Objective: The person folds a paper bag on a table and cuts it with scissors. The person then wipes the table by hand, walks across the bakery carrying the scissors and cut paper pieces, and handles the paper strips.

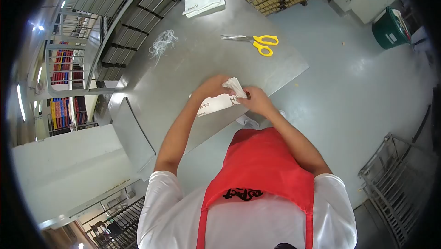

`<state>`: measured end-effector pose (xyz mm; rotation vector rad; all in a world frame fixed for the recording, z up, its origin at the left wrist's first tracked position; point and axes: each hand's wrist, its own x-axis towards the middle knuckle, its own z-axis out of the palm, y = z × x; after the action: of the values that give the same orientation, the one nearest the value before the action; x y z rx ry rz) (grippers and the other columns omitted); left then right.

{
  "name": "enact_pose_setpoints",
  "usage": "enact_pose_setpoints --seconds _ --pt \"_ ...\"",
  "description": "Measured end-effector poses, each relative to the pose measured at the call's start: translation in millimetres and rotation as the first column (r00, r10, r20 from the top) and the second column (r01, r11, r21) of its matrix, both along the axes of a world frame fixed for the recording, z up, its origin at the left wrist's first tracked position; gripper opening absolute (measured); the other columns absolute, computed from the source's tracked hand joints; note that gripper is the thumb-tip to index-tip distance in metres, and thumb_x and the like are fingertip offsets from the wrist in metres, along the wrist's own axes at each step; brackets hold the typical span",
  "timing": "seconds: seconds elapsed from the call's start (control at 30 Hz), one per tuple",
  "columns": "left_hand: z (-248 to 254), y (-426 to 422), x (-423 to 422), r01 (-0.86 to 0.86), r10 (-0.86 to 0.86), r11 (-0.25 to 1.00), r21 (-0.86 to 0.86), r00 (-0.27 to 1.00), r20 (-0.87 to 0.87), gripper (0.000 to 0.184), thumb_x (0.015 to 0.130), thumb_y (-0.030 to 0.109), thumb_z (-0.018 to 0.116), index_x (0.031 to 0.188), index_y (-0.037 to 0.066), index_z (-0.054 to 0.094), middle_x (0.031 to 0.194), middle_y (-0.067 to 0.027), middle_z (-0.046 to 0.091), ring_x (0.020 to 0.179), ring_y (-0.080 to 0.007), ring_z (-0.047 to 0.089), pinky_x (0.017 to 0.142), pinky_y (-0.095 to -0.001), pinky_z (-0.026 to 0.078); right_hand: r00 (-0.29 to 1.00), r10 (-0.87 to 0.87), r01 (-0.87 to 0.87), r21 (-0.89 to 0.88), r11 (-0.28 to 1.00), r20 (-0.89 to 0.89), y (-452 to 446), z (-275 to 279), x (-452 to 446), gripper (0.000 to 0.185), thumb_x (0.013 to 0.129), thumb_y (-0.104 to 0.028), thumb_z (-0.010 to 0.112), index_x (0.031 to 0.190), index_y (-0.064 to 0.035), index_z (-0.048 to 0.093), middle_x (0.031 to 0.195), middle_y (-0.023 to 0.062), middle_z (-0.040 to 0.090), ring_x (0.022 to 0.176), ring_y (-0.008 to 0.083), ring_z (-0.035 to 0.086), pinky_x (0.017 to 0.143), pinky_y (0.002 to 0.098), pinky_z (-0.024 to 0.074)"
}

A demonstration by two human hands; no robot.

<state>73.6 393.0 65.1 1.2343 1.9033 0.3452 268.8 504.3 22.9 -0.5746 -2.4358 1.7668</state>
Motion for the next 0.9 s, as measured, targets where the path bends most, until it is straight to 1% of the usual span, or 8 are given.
enact_pose_setpoints --seconds 0.1,0.37,0.57,0.63,0.7,0.73,0.8,0.9 --pt "0.1 1.9 0.6 -0.056 0.057 0.998 0.030 0.998 -0.037 0.040 0.071 0.026 0.076 0.103 0.003 0.066 0.100 -0.0190 0.067 0.092 -0.0341 0.063 0.080 -0.0402 0.047 0.997 0.009 0.029 -0.463 0.886 0.080 10.2 -10.5 -7.1 0.027 0.078 -0.019 0.074 0.091 0.0022 0.065 0.073 0.0096 0.066 0.062 0.0189 0.065 0.056 0.0313 0.0518" --pt "-7.5 2.5 -7.9 -0.120 0.118 0.992 0.026 0.990 0.076 0.030 0.073 0.021 0.074 0.097 0.003 0.067 0.093 -0.0173 0.068 0.088 -0.0328 0.063 0.077 -0.0398 0.048 0.984 0.104 -0.033 -0.427 0.904 0.145 28.4 -8.1 -32.8 0.023 0.079 -0.012 0.073 0.093 0.0048 0.066 0.077 0.0092 0.068 0.063 0.0129 0.065 0.059 0.0258 0.0544" --pt "3.3 -22.6 28.6 -0.241 0.615 0.675 0.697 0.705 -0.352 0.030 0.082 0.022 0.069 0.102 -0.001 0.064 0.087 -0.0154 0.068 0.079 -0.0241 0.065 0.073 -0.0385 0.049 0.976 0.083 -0.003 -0.368 0.930 0.200 34.2 -6.7 -61.6 0.022 0.080 -0.013 0.071 0.091 0.0051 0.067 0.076 0.0092 0.068 0.063 0.0136 0.065 0.059 0.0261 0.0545" --pt "15.4 -40.2 45.4 -0.764 0.749 0.642 0.059 0.642 0.165 0.035 0.089 0.028 0.064 0.110 0.001 0.062 0.097 -0.0122 0.067 0.089 -0.0190 0.065 0.075 -0.0351 0.050 0.967 0.099 -0.014 -0.342 0.939 0.234 36.8 -3.1 -66.6 0.022 0.080 -0.014 0.070 0.092 0.0050 0.068 0.077 0.0090 0.068 0.063 0.0137 0.065 0.060 0.0261 0.0545" --pt "-14.2 -56.9 67.3 -0.724 0.678 0.649 -0.234 0.412 0.608 0.045 0.094 0.037 0.059 0.116 -0.002 0.056 0.107 -0.0122 0.063 0.100 -0.0194 0.062 0.086 -0.0306 0.050 0.959 0.142 -0.037 -0.384 0.923 0.247 38.1 -3.1 -72.3 0.025 0.081 -0.016 0.070 0.094 0.0049 0.068 0.081 0.0088 0.069 0.065 0.0136 0.065 0.062 0.0259 0.0542" --pt "-26.7 -58.7 82.3 -0.734 0.682 0.636 -0.238 0.390 0.619 0.045 0.094 0.037 0.059 0.116 -0.002 0.056 0.107 -0.0122 0.063 0.100 -0.0194 0.062 0.086 -0.0306 0.050 0.952 0.160 -0.052 -0.377 0.925 0.260 37.8 1.9 -75.1 0.025 0.081 -0.016 0.070 0.094 0.0049 0.068 0.081 0.0088 0.069 0.065 0.0136 0.065 0.062 0.0259 0.0542" --pt "-45.9 -49.3 105.1 -0.774 0.416 0.494 -0.396 -0.190 0.889 0.046 0.096 0.035 0.056 0.123 -0.002 0.050 0.111 -0.0121 0.059 0.106 -0.0222 0.059 0.094 -0.0320 0.050 0.944 0.176 -0.050 -0.407 0.912 0.280 35.7 18.9 -78.4 0.027 0.080 -0.017 0.071 0.096 0.0053 0.067 0.084 0.0095 0.068 0.068 0.0139 0.064 0.065 0.0255 0.0537" --pt "-37.4 -25.3 95.3 -0.848 0.153 0.294 -0.440 -0.413 0.898 0.046 0.098 0.032 0.053 0.126 -0.003 0.046 0.114 -0.0131 0.057 0.110 -0.0244 0.057 0.097 -0.0331 0.048 0.924 0.189 -0.027 -0.435 0.900 0.333 31.2 32.2 -80.1 0.028 0.079 -0.017 0.071 0.093 0.0072 0.065 0.079 0.0110 0.066 0.065 0.0151 0.065 0.059 0.0256 0.0524"
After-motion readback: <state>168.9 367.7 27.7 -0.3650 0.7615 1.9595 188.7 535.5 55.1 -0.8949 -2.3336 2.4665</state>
